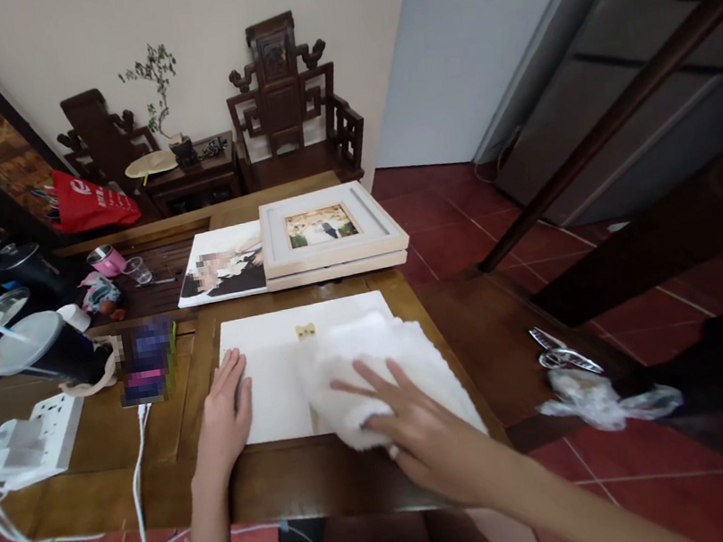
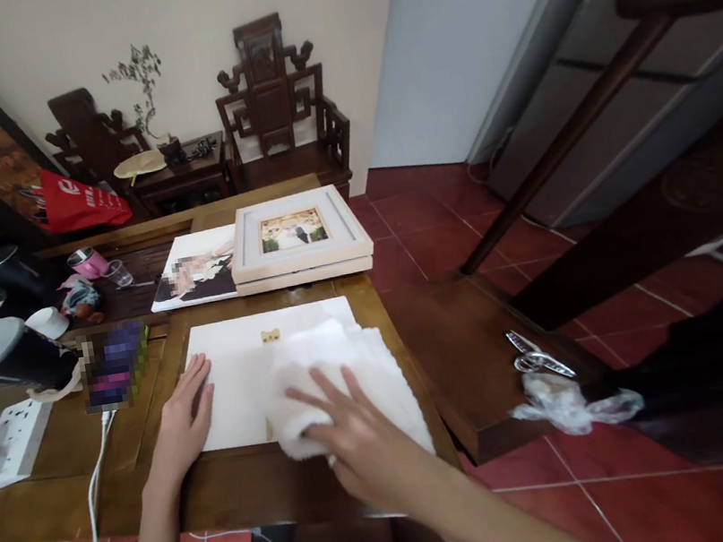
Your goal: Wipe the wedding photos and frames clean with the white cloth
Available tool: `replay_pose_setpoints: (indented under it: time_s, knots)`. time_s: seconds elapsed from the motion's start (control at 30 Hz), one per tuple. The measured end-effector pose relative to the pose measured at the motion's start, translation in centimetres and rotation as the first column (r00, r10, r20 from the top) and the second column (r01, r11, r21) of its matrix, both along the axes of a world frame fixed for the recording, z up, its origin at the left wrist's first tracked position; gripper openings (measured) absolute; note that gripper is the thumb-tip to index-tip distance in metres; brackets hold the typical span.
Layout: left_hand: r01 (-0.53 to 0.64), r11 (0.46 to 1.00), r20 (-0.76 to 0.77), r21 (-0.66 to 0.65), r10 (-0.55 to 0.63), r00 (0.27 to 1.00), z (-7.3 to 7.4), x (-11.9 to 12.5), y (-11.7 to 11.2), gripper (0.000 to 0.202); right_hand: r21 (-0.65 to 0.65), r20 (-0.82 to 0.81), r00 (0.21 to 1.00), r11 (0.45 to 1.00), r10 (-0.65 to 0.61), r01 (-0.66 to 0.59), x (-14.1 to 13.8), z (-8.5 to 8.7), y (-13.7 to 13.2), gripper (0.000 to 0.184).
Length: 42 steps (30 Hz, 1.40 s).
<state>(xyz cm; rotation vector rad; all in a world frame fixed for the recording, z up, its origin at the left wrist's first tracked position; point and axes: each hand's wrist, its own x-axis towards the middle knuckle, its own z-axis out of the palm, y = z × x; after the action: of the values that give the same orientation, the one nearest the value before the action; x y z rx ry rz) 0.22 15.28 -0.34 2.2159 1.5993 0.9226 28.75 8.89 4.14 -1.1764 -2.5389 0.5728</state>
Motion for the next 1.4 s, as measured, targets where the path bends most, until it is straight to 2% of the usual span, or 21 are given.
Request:
replay_pose_setpoints:
  time_s: [0.17, 0.27, 0.37, 0.47, 0.57, 0.67, 0.73, 0.83, 0.93, 1.0, 1.1, 1.2, 1.3, 1.4]
  knots:
    - [0.003, 1.0, 0.005, 0.014, -0.003, 1.0, -0.1, -0.1, 0.0, 0.04, -0.009, 0.046, 0.996, 0.997, -0.081, 0.081, -1.4, 0.0, 7.3, 0.052]
    - [-0.001, 1.0, 0.004, 0.027, 0.001, 1.0, -0.2, 0.0, 0.0, 0.039, 0.021, 0.08, 0.99, 0.993, -0.116, 0.114, -2.7, -0.2, 9.2, 0.054]
    - [-0.001, 1.0, -0.003, 0.021, 0.001, 1.0, -0.1, 0.1, -0.1, 0.04, 0.034, 0.106, 0.989, 0.995, -0.1, 0.097, -3.9, -0.7, 7.5, 0.056]
    - [-0.005, 1.0, -0.013, 0.009, 0.005, 1.0, 0.0, 0.2, -0.1, 0.04, 0.033, 0.085, 0.995, 0.998, -0.055, 0.053, -4.6, -0.9, 3.3, 0.052]
    - [-0.012, 1.0, -0.025, -0.006, 0.011, 1.0, 0.0, 0.2, 0.0, 0.04, -0.052, 0.078, 0.997, 0.999, 0.014, -0.01, -5.0, -0.6, -0.6, 0.037]
    - [-0.013, 1.0, -0.033, -0.014, 0.013, 0.999, 0.0, 0.1, 0.0, 0.041, -0.135, 0.103, 0.994, 0.99, 0.045, -0.031, -5.0, -0.1, -1.6, 0.034]
    - [-0.01, 1.0, -0.032, -0.016, 0.009, 0.999, 0.0, 0.1, 0.0, 0.041, -0.131, 0.128, 0.991, 0.991, 0.027, -0.01, -5.0, 0.1, -0.2, 0.04]
    - [0.0, 1.0, -0.026, -0.019, -0.001, 1.0, 0.0, 0.0, 0.0, 0.041, -0.065, 0.166, 0.985, 0.996, -0.046, 0.058, -5.5, 0.2, 3.9, 0.048]
    - [-0.008, 1.0, -0.014, -0.006, 0.008, 1.0, -0.1, 0.0, 0.0, 0.041, -0.03, 0.215, 0.971, 0.993, -0.106, 0.115, -6.5, 0.4, 7.6, 0.047]
    - [-0.022, 1.0, -0.006, 0.004, 0.023, 1.0, -0.1, 0.0, 0.0, 0.041, -0.028, 0.242, 0.961, 0.989, -0.133, 0.144, -7.3, 0.6, 8.5, 0.044]
    - [-0.033, 0.999, -0.005, 0.003, 0.033, 0.999, -0.1, 0.0, 0.0, 0.041, -0.029, 0.236, 0.964, 0.991, -0.122, 0.133, -8.0, 0.6, 6.7, 0.039]
    - [-0.029, 1.0, -0.016, -0.002, 0.029, 0.999, -0.1, 0.0, 0.1, 0.041, -0.045, 0.179, 0.983, 0.998, -0.029, 0.038, -7.8, 0.5, 2.4, 0.031]
    - [-0.006, 1.0, -0.031, -0.009, 0.006, 1.0, -0.1, -0.2, 0.1, 0.041, -0.144, 0.142, 0.985, 0.987, 0.095, -0.075, -7.0, 0.9, -1.6, 0.024]
    - [0.012, 1.0, -0.035, -0.008, -0.012, 0.999, -0.1, -0.3, 0.2, 0.041, -0.219, 0.156, 0.973, 0.967, 0.168, -0.131, -6.3, 1.8, -2.5, 0.023]
